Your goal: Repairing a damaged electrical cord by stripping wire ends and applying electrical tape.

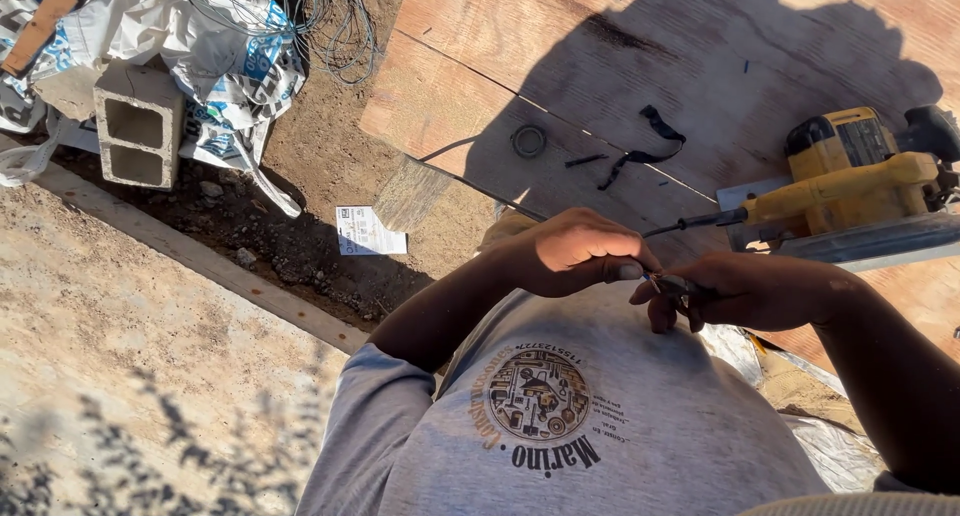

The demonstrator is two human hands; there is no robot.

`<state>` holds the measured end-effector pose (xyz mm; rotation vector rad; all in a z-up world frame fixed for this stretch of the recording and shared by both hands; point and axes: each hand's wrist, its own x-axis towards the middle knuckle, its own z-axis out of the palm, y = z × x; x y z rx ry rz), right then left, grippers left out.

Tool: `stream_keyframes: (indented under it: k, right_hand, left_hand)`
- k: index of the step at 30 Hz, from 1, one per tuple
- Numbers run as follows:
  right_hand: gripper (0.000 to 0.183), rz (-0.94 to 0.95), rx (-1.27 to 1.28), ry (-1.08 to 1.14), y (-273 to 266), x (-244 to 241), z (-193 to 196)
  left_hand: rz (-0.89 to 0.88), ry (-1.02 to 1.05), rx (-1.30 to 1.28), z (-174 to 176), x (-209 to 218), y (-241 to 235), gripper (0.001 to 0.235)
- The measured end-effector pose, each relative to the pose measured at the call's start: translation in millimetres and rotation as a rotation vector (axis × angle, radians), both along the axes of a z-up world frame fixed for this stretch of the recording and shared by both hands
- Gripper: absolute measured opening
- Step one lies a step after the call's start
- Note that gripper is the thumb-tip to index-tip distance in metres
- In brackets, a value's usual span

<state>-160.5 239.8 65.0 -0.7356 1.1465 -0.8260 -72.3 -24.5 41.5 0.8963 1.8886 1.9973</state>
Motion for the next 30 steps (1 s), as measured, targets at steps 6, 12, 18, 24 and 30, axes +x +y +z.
stream_keyframes:
  k: [6,12,18,24,30]
  right_hand:
    - [0.036,0.052,0.128,0.033,-1,-2,0]
    - [0.029,0.055,0.042,0.104,-11,-2,9]
    - [0.022,-0.191,-0.031,0.103,-4,14,-8]
    - [0.006,-0.288,0.113,0.144,6,30,-3]
    - [0.042,-0.154,0.171,0.490,25,41,4]
  left_hand:
    - [0.008,0.037,-0.067,-5,-3,5,0.023]
    - [0.005,0.046,-0.025,-8,-4,4,0.029]
    - [0.030,-0.009,-0.082,-3,-4,1,0.033]
    - [0.149,0.189,-0.400,-14,0,8,0.019]
    - [0.103,0.281,-0.510,-19,0,4,0.051]
